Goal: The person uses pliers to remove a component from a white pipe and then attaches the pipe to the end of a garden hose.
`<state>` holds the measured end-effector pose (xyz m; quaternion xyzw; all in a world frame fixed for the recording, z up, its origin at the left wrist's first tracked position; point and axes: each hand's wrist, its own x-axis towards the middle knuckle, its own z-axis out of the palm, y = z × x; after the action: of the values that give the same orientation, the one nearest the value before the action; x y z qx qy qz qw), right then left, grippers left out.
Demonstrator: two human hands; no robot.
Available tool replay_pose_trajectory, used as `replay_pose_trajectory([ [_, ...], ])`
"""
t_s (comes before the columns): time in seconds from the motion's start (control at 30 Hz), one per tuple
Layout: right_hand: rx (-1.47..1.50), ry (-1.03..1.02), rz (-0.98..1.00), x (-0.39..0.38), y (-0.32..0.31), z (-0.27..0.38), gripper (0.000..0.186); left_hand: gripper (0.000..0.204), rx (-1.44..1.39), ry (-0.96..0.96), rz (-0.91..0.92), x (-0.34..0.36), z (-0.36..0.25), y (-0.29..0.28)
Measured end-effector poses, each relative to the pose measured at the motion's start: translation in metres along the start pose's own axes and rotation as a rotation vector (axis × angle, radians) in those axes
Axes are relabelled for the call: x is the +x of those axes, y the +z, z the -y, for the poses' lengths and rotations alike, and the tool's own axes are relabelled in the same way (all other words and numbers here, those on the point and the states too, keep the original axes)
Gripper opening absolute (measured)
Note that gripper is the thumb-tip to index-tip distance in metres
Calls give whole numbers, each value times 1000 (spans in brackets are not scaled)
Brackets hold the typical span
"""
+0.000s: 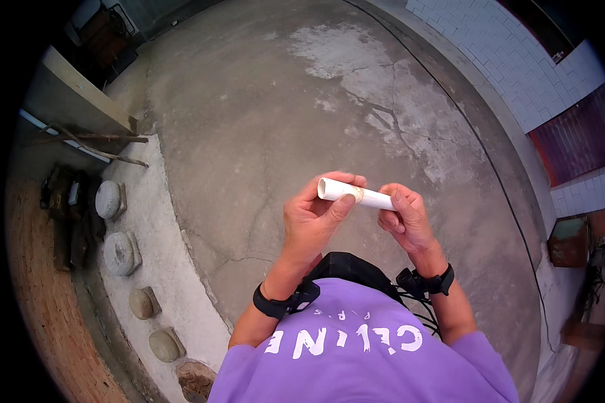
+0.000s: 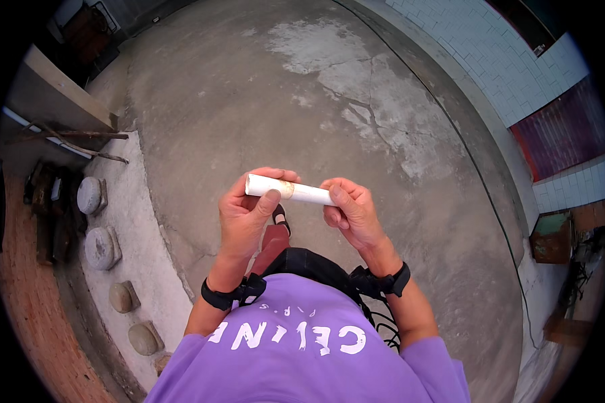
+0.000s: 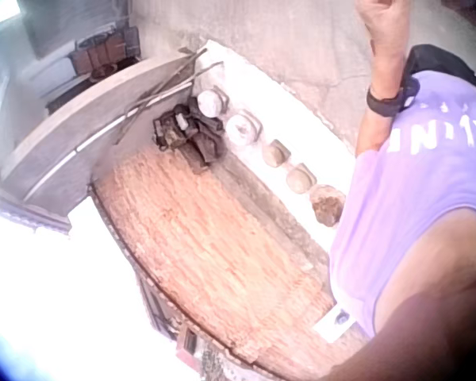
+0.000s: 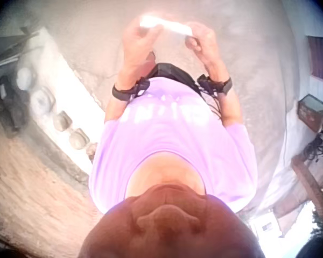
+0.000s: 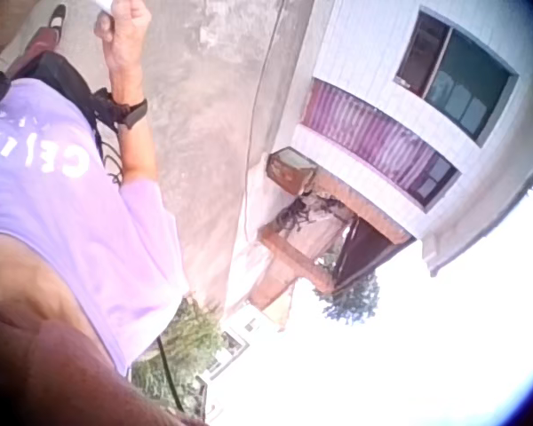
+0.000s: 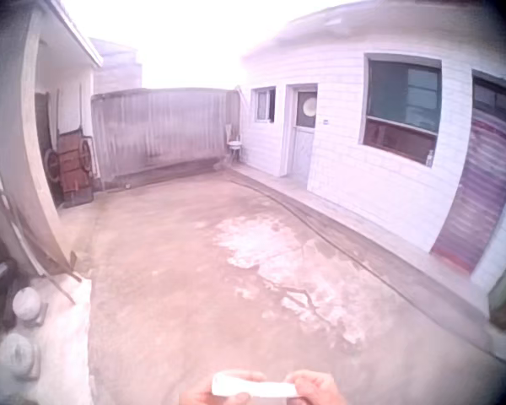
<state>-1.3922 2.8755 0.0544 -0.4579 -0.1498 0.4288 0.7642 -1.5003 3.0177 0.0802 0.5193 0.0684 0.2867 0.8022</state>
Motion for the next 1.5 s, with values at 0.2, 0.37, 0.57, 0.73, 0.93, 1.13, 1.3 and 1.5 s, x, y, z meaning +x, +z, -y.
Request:
replay_pose_trajectory([
  [0.2,-142,-255,-164,135,12,72,19,21,13,-228,153,144,25,-71],
  [0.37,-403,-357,-188,220,30,103,23,20,390,-182,323,238,39,-78],
  [0.57,-576,-443,-98,339,8,123,21,21,597,-75,337,354,59,-90],
  [0.73,-830,-316,-8,456,-30,137,22,27,676,-15,318,460,92,-108],
  [0.93,-1102,-657,-1,599,-68,184,22,44,576,-116,244,584,111,-104],
  [1.13,-961,-272,104,701,-104,225,23,18,755,-242,146,688,116,-173],
  [1.3,-854,-275,89,794,-127,241,24,38,844,-394,-115,742,118,-287],
  [1.5,-863,-189,93,949,-177,262,27,41,731,-443,-478,878,127,-358],
])
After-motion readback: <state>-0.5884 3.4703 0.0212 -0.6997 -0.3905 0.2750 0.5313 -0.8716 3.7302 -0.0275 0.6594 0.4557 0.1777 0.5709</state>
